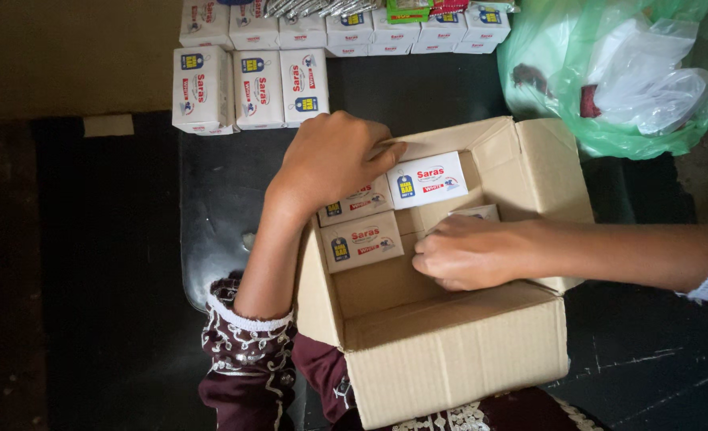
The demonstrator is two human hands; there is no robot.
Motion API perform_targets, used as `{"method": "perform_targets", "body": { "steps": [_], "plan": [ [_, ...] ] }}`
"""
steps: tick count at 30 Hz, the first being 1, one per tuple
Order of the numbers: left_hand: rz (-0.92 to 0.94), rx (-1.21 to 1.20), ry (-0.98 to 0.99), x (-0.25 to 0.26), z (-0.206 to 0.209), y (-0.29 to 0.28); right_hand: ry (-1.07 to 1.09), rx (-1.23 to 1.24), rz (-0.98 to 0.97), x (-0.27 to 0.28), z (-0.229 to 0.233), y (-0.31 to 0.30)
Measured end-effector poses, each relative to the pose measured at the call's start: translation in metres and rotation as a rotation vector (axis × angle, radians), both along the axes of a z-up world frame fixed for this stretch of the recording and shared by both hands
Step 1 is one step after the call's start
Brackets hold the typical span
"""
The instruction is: The person places small white boxes labeled 'Saras' into a larger cardboard box, arranging them in neat rows. They continue adding boxes until the larger box is filled, then briefly adjust a yellow tube and other items on the table.
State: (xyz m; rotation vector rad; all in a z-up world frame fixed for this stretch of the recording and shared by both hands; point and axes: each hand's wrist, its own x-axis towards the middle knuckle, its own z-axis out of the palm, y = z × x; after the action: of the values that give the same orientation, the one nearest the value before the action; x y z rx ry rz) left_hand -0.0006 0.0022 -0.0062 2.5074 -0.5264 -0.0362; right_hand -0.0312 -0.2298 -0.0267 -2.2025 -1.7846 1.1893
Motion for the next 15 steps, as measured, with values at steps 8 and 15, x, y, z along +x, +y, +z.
{"method": "perform_targets", "body": {
  "steps": [8, 15],
  "plan": [
    [0.000, 0.002, -0.001, 0.002, 0.001, 0.000, -0.004, 0.138, -0.364, 0.053, 0.063, -0.003],
    [-0.001, 0.029, 0.008, 0.001, 0.004, -0.001, -0.656, 0.470, -0.520, 0.119, 0.093, -0.029]
  ]
}}
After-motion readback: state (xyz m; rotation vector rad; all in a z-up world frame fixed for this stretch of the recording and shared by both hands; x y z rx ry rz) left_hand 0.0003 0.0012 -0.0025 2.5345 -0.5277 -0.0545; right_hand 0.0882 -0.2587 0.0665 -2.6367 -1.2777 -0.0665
